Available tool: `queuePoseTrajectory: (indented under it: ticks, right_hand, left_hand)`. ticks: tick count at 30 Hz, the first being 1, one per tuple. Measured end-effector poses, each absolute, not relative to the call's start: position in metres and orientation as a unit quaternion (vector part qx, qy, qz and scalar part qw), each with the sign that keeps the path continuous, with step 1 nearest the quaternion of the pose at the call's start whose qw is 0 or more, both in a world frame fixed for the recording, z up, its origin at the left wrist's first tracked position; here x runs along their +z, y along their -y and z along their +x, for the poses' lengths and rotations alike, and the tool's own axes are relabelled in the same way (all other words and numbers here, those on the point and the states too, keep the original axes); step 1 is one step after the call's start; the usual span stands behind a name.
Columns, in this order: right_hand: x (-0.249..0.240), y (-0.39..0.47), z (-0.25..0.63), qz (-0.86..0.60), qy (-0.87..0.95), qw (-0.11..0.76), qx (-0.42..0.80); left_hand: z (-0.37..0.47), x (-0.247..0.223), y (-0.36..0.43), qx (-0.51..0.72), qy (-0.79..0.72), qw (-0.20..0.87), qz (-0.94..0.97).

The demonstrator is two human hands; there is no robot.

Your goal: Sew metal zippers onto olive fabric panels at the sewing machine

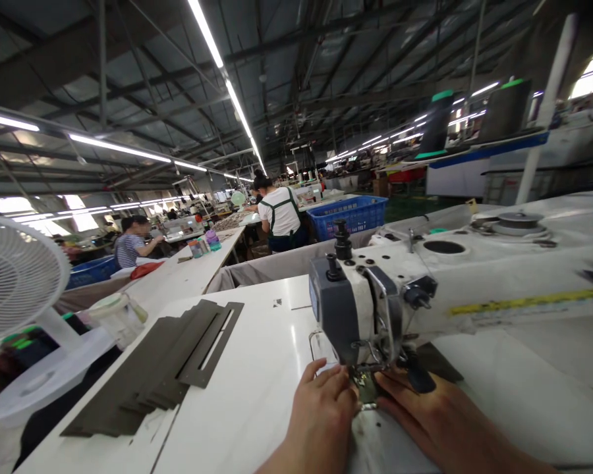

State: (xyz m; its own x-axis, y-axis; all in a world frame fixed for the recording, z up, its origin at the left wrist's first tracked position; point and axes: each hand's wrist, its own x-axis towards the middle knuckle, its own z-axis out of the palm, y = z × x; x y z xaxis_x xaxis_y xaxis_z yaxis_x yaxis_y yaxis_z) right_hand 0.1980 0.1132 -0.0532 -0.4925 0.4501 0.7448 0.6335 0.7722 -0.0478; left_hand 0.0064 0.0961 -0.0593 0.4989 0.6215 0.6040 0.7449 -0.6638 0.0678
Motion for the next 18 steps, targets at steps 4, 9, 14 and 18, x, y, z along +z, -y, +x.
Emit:
queuePoseTrajectory:
  ticks: [4,9,14,18]
  right_hand:
    - [-0.054,-0.113,0.199,-0.316,0.857,0.392,-0.105]
    - [-0.057,-0.121,0.204,-0.325,0.868,0.364,-0.091]
    - [-0.048,-0.099,0.218,-0.338,0.866,0.315,-0.193]
    - [-0.058,-0.059,0.234,-0.239,0.876,0.270,-0.320]
  left_hand:
    - [0.007,-0.059,-0.097,-0.286,0.406,0.116,-0.860]
    - [0.009,-0.055,-0.093,-0.307,0.413,0.109,-0.851]
    - [0.008,-0.045,-0.082,-0.369,0.417,0.067,-0.828]
    - [0.004,-0.047,-0.081,-0.367,0.407,0.039,-0.836]
